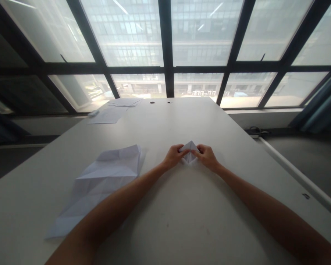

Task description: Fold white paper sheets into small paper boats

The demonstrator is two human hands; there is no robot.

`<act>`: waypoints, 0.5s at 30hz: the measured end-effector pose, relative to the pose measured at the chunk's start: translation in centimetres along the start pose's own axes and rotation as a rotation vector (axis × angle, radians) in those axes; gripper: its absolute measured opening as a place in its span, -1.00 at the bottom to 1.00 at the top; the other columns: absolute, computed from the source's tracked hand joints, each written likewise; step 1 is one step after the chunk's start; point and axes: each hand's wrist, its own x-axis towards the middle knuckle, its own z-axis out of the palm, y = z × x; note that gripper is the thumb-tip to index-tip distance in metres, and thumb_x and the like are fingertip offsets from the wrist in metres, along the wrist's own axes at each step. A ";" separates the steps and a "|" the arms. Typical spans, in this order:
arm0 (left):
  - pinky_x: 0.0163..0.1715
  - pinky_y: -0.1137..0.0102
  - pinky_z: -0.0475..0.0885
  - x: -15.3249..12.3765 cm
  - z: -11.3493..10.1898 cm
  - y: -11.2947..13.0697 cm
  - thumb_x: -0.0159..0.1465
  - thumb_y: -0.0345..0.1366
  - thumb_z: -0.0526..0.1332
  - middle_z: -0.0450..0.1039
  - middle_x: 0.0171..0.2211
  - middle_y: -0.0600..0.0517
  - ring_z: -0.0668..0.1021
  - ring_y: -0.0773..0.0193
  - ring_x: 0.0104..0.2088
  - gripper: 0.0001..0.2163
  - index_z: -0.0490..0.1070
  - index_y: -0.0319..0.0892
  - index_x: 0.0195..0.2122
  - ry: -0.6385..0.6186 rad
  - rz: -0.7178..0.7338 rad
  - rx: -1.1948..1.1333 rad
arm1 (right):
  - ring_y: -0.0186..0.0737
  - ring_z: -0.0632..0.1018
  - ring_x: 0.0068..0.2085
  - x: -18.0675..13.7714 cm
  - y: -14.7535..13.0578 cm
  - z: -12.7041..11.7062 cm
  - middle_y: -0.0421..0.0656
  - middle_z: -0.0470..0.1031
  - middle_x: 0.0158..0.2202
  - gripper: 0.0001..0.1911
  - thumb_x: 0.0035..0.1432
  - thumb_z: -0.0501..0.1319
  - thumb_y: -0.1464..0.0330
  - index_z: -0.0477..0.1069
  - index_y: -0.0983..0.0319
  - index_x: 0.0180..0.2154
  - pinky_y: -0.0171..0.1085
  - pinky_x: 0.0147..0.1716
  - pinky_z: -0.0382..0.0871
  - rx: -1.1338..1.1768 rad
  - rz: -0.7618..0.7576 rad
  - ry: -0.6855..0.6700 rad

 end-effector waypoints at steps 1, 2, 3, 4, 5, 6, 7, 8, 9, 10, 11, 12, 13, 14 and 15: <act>-0.55 0.50 0.18 0.0 -0.1 0.2 0.22 0.02 0.24 0.23 -0.60 0.14 0.31 0.39 -0.53 -0.60 0.41 -0.26 -0.51 -0.026 -0.013 0.004 | -0.35 0.33 -0.52 0.0 0.0 0.1 -0.24 0.37 -0.55 -0.62 0.04 0.31 0.06 0.44 0.27 -0.46 -0.34 -0.55 0.15 -0.006 -0.005 -0.012; -0.56 0.49 0.16 -0.1 -0.1 0.5 0.23 0.05 0.22 0.20 -0.62 0.14 0.29 0.39 -0.55 -0.57 0.38 -0.25 -0.54 -0.050 -0.021 -0.014 | -0.36 0.30 -0.54 0.0 0.0 0.1 -0.26 0.33 -0.57 -0.60 0.07 0.28 0.04 0.42 0.27 -0.48 -0.34 -0.57 0.11 -0.008 -0.007 -0.017; -0.57 0.49 0.16 -0.2 -0.1 0.7 0.24 0.06 0.21 0.20 -0.62 0.14 0.29 0.39 -0.55 -0.55 0.37 -0.25 -0.56 -0.068 -0.026 -0.046 | -0.37 0.26 -0.55 -0.1 0.0 0.2 -0.27 0.29 -0.59 -0.58 0.09 0.26 0.03 0.41 0.26 -0.51 -0.34 -0.58 0.08 -0.004 -0.008 -0.014; -0.56 0.49 0.16 -0.3 -0.1 0.9 0.24 0.07 0.20 0.20 -0.62 0.14 0.29 0.39 -0.55 -0.55 0.37 -0.25 -0.56 -0.077 -0.030 -0.083 | -0.38 0.24 -0.55 -0.1 0.0 0.2 -0.27 0.26 -0.60 -0.56 0.10 0.25 0.02 0.40 0.26 -0.53 -0.34 -0.58 0.05 0.006 -0.010 -0.002; -0.55 0.48 0.17 -0.4 -0.1 1.0 0.24 0.06 0.20 0.21 -0.62 0.13 0.29 0.39 -0.55 -0.55 0.38 -0.25 -0.57 -0.074 -0.033 -0.121 | -0.38 0.22 -0.55 -0.1 0.0 0.2 -0.28 0.23 -0.60 -0.55 0.11 0.25 0.02 0.39 0.26 -0.54 -0.34 -0.58 0.03 0.021 -0.014 0.017; -0.54 0.48 0.18 -0.4 -0.1 1.2 0.24 0.06 0.21 0.23 -0.61 0.13 0.30 0.39 -0.55 -0.55 0.39 -0.26 -0.57 -0.062 -0.033 -0.157 | -0.38 0.21 -0.55 -0.2 -0.1 0.3 -0.28 0.22 -0.60 -0.55 0.12 0.25 0.02 0.40 0.26 -0.54 -0.33 -0.58 0.03 0.041 -0.021 0.035; -0.53 0.48 0.19 -0.5 -0.1 1.2 0.24 0.04 0.22 0.24 -0.61 0.12 0.30 0.39 -0.54 -0.56 0.41 -0.26 -0.56 -0.048 -0.030 -0.193 | -0.38 0.21 -0.54 -0.2 -0.2 0.3 -0.28 0.21 -0.60 -0.55 0.12 0.25 0.02 0.40 0.26 -0.54 -0.33 -0.57 0.03 0.063 -0.031 0.051; -0.51 0.48 0.20 -0.6 -0.1 1.3 0.24 0.02 0.24 0.27 -0.60 0.11 0.31 0.39 -0.53 -0.57 0.44 -0.27 -0.54 -0.031 -0.025 -0.229 | -0.38 0.21 -0.54 -0.3 -0.3 0.3 -0.28 0.20 -0.60 -0.56 0.13 0.25 0.03 0.40 0.26 -0.54 -0.33 -0.57 0.03 0.082 -0.043 0.069; -0.49 0.47 0.22 -0.6 -0.1 1.2 0.24 0.00 0.25 0.30 -0.58 0.11 0.32 0.39 -0.51 -0.59 0.47 -0.28 -0.52 -0.013 -0.017 -0.266 | -0.38 0.20 -0.54 -0.3 -0.4 0.3 -0.28 0.20 -0.60 -0.56 0.13 0.25 0.03 0.40 0.26 -0.54 -0.33 -0.57 0.03 0.094 -0.056 0.091; -0.47 0.47 0.23 -0.6 -0.1 1.1 0.24 -0.02 0.27 0.33 -0.55 0.09 0.34 0.38 -0.50 -0.62 0.50 -0.28 -0.49 0.009 -0.006 -0.303 | -0.38 0.20 -0.54 -0.3 -0.4 0.3 -0.28 0.19 -0.60 -0.56 0.14 0.25 0.04 0.39 0.25 -0.55 -0.33 -0.57 0.03 0.101 -0.074 0.121; -0.45 0.47 0.25 -0.5 -0.2 0.9 0.24 -0.04 0.28 0.38 -0.51 0.07 0.37 0.38 -0.47 -0.64 0.53 -0.28 -0.46 0.038 0.005 -0.345 | -0.38 0.20 -0.54 -0.3 -0.4 0.2 -0.29 0.19 -0.60 -0.56 0.14 0.26 0.05 0.36 0.25 -0.57 -0.33 -0.57 0.04 0.103 -0.093 0.162; -0.42 0.46 0.27 -0.3 -0.2 0.7 0.23 -0.06 0.30 0.42 -0.45 0.04 0.40 0.36 -0.43 -0.67 0.55 -0.28 -0.43 0.078 0.014 -0.397 | -0.39 0.20 -0.55 -0.2 -0.4 0.1 -0.29 0.18 -0.61 -0.55 0.14 0.26 0.06 0.33 0.24 -0.59 -0.33 -0.58 0.04 0.105 -0.109 0.214; -0.38 0.45 0.31 -0.1 -0.2 0.3 0.22 -0.07 0.32 0.46 -0.37 0.01 0.44 0.34 -0.39 -0.69 0.57 -0.27 -0.39 0.125 0.017 -0.462 | -0.39 0.20 -0.56 -0.1 -0.3 0.0 -0.29 0.18 -0.62 -0.55 0.14 0.26 0.07 0.30 0.23 -0.61 -0.34 -0.58 0.05 0.108 -0.118 0.273; -0.33 0.43 0.35 0.1 -0.3 0.0 0.20 -0.07 0.34 0.49 -0.29 -0.01 0.47 0.31 -0.33 -0.70 0.58 -0.26 -0.35 0.180 0.009 -0.542 | -0.39 0.21 -0.57 0.1 -0.2 -0.2 -0.30 0.19 -0.63 -0.55 0.14 0.27 0.08 0.29 0.23 -0.62 -0.34 -0.59 0.07 0.112 -0.118 0.331; -0.26 0.40 0.38 0.4 -0.4 -0.3 0.18 -0.07 0.37 0.50 -0.23 -0.03 0.49 0.28 -0.27 -0.71 0.59 -0.24 -0.32 0.234 -0.014 -0.637 | -0.39 0.24 -0.57 0.2 -0.1 -0.4 -0.30 0.22 -0.63 -0.57 0.13 0.28 0.10 0.30 0.23 -0.61 -0.34 -0.60 0.09 0.119 -0.111 0.382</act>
